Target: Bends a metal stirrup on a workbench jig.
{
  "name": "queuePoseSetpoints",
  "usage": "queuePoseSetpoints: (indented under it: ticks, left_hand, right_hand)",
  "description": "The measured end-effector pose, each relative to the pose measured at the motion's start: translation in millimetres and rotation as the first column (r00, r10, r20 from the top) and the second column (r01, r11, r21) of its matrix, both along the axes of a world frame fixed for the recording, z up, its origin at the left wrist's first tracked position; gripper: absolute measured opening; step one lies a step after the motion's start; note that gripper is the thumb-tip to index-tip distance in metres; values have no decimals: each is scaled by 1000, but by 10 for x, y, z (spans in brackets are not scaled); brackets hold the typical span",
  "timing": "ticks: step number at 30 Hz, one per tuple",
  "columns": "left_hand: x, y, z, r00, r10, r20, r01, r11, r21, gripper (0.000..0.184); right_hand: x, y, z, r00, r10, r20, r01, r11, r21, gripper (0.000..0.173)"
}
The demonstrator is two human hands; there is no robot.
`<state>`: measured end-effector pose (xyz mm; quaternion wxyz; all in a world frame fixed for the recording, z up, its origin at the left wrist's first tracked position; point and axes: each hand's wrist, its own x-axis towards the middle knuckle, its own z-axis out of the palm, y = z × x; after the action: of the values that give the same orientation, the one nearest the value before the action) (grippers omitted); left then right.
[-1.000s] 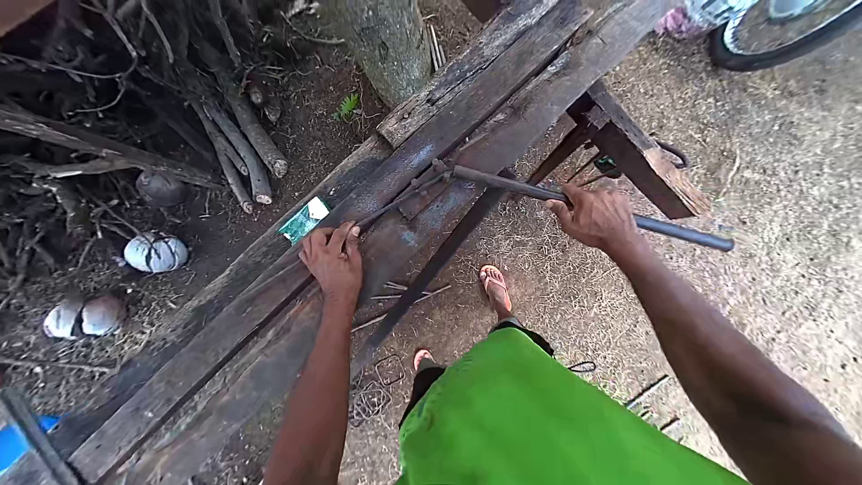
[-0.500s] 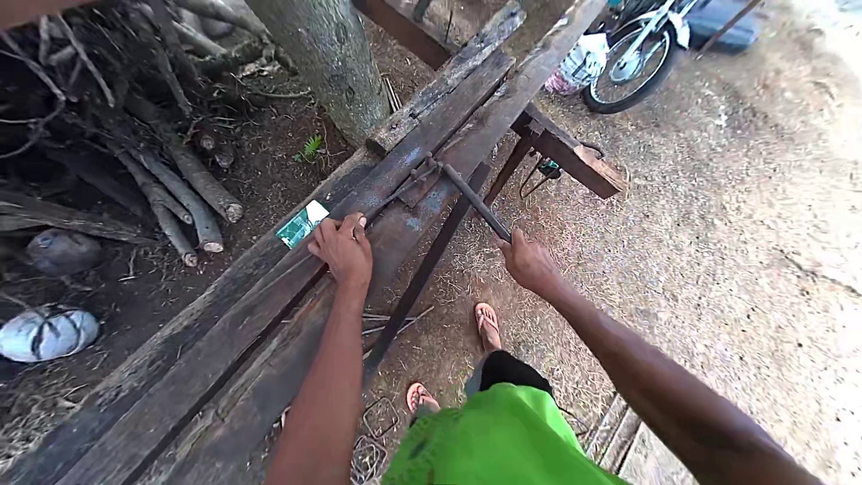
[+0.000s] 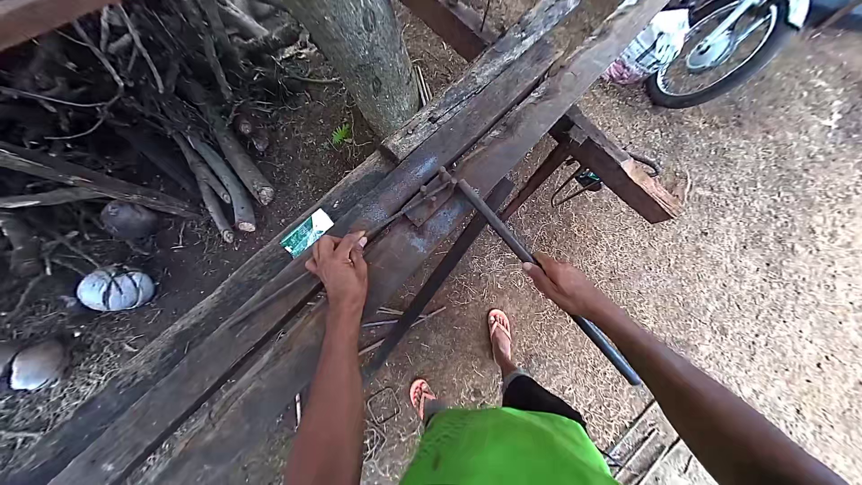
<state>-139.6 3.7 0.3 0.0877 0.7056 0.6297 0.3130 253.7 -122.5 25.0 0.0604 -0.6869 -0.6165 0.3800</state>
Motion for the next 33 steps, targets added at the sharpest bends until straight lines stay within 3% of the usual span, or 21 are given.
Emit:
queuePoseSetpoints:
  ticks: [3,11,15,18,24,33]
  left_hand:
    - [1,-17,-6,1000,4,0,-4,1000,0,26]
    - [-20,-23,-12,1000,-1,-15,1,1000,1,28]
    - [-22,-22,-22,1000,2,-10,-2,1000,0,28]
    - [-25,-20,-35,1000,5,-3,-5,1000,14,28]
    - [-23,-16,-51,1000,9,9,-9,1000,6,27]
    - [5,-49,-30,1000,29,10,-29,999,-18,29]
  right_hand:
    - [23,-35,-85,996,-29,-84,35,997,68,56]
    - [-186,-124,-97,843,-215,-492,198,976,-86,44]
    - [-113,-98,-87,764,-200,-613,135,979,-151,40]
    - [-29,-38,-92,771,-132,-623,39,986,-161,39]
    - [-178,-109,-109,698,-251,-671,189,968,-165,40]
    - [-402,-200,-114,720,-301,-625,270,951,-148,38]
